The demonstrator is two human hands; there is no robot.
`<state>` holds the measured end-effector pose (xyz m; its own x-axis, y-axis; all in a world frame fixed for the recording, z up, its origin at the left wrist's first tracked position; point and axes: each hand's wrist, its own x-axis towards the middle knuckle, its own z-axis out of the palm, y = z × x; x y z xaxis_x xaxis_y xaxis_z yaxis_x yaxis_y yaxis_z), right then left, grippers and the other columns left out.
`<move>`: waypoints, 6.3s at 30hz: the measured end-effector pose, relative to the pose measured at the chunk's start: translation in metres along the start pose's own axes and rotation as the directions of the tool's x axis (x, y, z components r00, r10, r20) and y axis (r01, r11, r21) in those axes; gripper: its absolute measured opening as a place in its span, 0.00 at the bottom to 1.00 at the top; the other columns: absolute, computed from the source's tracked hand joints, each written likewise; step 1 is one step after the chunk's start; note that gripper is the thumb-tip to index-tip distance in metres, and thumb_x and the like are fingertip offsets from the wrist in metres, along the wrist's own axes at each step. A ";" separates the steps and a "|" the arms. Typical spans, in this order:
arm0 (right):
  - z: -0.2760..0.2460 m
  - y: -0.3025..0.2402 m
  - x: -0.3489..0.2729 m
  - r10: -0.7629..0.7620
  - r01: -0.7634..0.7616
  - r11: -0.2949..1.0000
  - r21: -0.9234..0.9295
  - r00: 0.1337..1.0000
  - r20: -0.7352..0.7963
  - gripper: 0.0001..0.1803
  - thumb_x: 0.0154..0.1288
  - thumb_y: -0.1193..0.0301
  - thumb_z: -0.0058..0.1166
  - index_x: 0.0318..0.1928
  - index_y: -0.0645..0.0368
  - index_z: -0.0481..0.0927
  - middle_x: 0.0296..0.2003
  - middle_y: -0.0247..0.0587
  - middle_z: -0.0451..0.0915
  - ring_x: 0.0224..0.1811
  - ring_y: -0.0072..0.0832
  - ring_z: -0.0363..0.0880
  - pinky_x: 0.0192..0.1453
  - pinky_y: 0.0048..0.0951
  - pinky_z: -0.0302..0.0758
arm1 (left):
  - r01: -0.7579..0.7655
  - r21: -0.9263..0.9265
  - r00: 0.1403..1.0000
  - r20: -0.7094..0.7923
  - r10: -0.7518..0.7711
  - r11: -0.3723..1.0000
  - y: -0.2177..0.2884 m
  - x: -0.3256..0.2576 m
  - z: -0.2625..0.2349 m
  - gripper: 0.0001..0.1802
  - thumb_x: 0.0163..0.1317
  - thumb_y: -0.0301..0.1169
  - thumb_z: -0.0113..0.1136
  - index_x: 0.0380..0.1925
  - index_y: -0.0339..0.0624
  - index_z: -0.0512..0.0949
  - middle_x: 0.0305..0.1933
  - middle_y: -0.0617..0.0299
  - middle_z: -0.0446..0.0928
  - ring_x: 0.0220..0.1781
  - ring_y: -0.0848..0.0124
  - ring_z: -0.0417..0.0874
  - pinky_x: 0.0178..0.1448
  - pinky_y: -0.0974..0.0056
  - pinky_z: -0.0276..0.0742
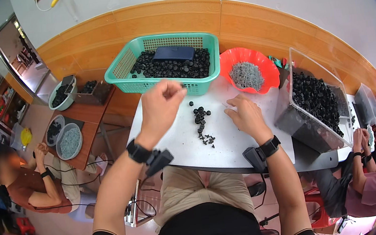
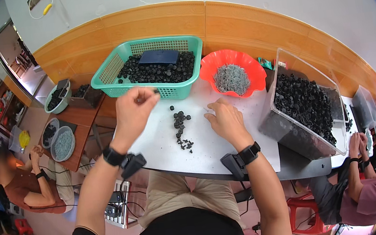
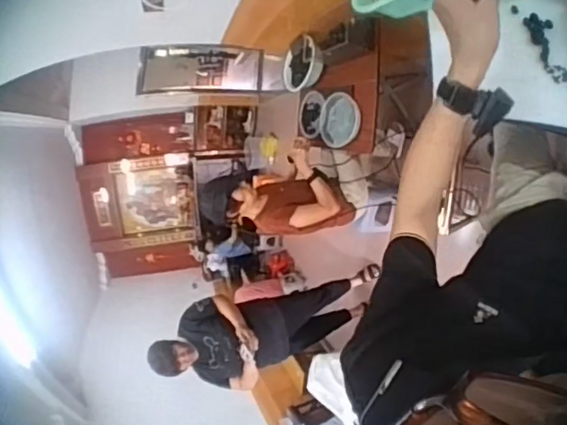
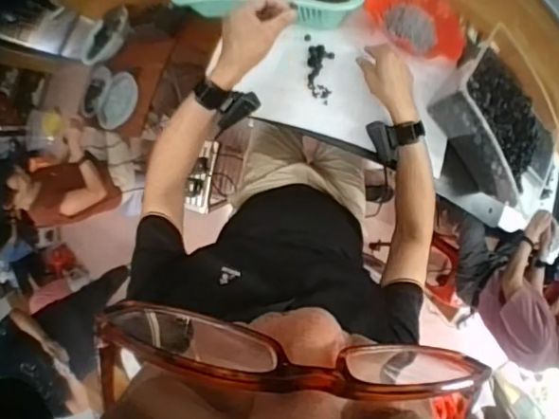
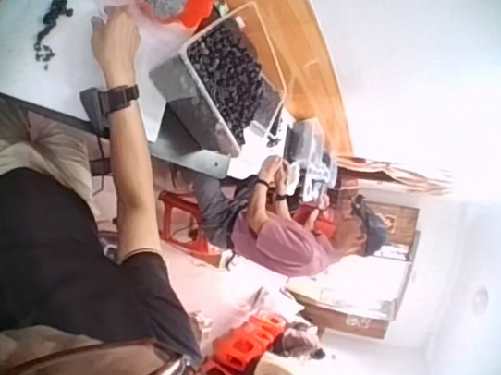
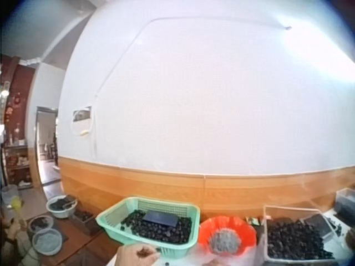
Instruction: Assembling small black plastic components by hand at a workstation.
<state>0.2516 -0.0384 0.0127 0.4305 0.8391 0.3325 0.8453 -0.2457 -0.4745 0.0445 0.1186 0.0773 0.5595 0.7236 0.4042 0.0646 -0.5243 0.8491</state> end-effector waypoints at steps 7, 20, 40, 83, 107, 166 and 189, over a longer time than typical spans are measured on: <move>0.012 -0.001 0.020 0.069 -0.059 0.994 -0.090 0.992 0.107 0.11 0.63 0.68 0.59 0.43 0.61 0.86 0.44 0.51 0.82 0.43 0.52 0.83 0.48 0.48 0.78 | -0.203 0.322 0.970 -0.061 0.234 0.925 -0.028 0.071 0.006 0.10 0.57 0.26 0.69 0.38 0.35 0.84 0.36 0.54 0.86 0.38 0.65 0.86 0.44 0.63 0.81; 0.004 0.001 0.007 -0.036 0.040 0.998 -0.055 0.997 0.073 0.07 0.68 0.72 0.53 0.39 0.65 0.79 0.40 0.57 0.82 0.42 0.58 0.81 0.47 0.52 0.75 | -0.471 0.381 0.852 0.432 0.297 0.796 -0.028 -0.008 0.058 0.10 0.55 0.29 0.68 0.38 0.42 0.86 0.38 0.55 0.85 0.48 0.55 0.82 0.51 0.53 0.80; -0.010 0.001 -0.030 0.136 -0.116 0.645 0.755 0.990 0.036 0.06 0.69 0.78 0.57 0.43 0.69 0.81 0.31 0.39 0.84 0.34 0.23 0.84 0.38 0.25 0.79 | 0.145 -0.138 0.935 0.344 -0.090 0.980 -0.006 -0.021 0.057 0.07 0.62 0.24 0.67 0.39 0.36 0.86 0.38 0.58 0.85 0.43 0.70 0.87 0.47 0.66 0.83; -0.021 -0.053 -0.060 -0.217 0.277 0.698 0.660 0.961 -0.173 0.13 0.64 0.82 0.61 0.50 0.63 0.83 0.40 0.44 0.81 0.37 0.28 0.81 0.41 0.28 0.78 | 0.604 -0.663 0.795 0.542 -0.273 0.442 0.014 -0.083 0.043 0.11 0.68 0.22 0.62 0.49 0.38 0.78 0.47 0.56 0.82 0.48 0.68 0.87 0.57 0.61 0.87; -0.016 -0.045 -0.072 -0.232 0.275 0.652 0.706 0.960 -0.159 0.19 0.58 0.81 0.68 0.51 0.62 0.84 0.42 0.41 0.79 0.33 0.23 0.79 0.37 0.24 0.77 | 0.723 -0.637 0.691 0.657 -0.302 0.268 0.017 -0.093 0.046 0.13 0.70 0.27 0.60 0.53 0.41 0.78 0.50 0.58 0.82 0.51 0.69 0.86 0.58 0.61 0.84; 0.002 -0.036 -0.083 -0.021 0.255 0.660 0.706 0.946 -0.323 0.11 0.62 0.81 0.65 0.45 0.65 0.81 0.42 0.40 0.78 0.34 0.21 0.77 0.38 0.21 0.77 | -0.063 0.341 0.996 0.078 0.039 0.938 -0.063 -0.009 0.038 0.12 0.59 0.26 0.68 0.43 0.34 0.84 0.42 0.52 0.86 0.41 0.64 0.86 0.46 0.63 0.81; 0.000 -0.027 -0.086 0.067 0.196 0.537 0.820 0.960 -0.273 0.09 0.64 0.80 0.65 0.45 0.66 0.82 0.43 0.39 0.78 0.35 0.18 0.77 0.38 0.19 0.77 | -0.297 0.353 0.872 0.479 0.102 0.887 -0.035 -0.016 0.046 0.10 0.59 0.30 0.66 0.39 0.38 0.86 0.44 0.57 0.83 0.44 0.57 0.84 0.50 0.58 0.79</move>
<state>0.1912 -0.1042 -0.0031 0.5563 0.6561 0.5099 0.2789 0.4307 -0.8584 0.0717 0.1046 0.0259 0.8900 0.3629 0.2760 0.1826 -0.8384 0.5135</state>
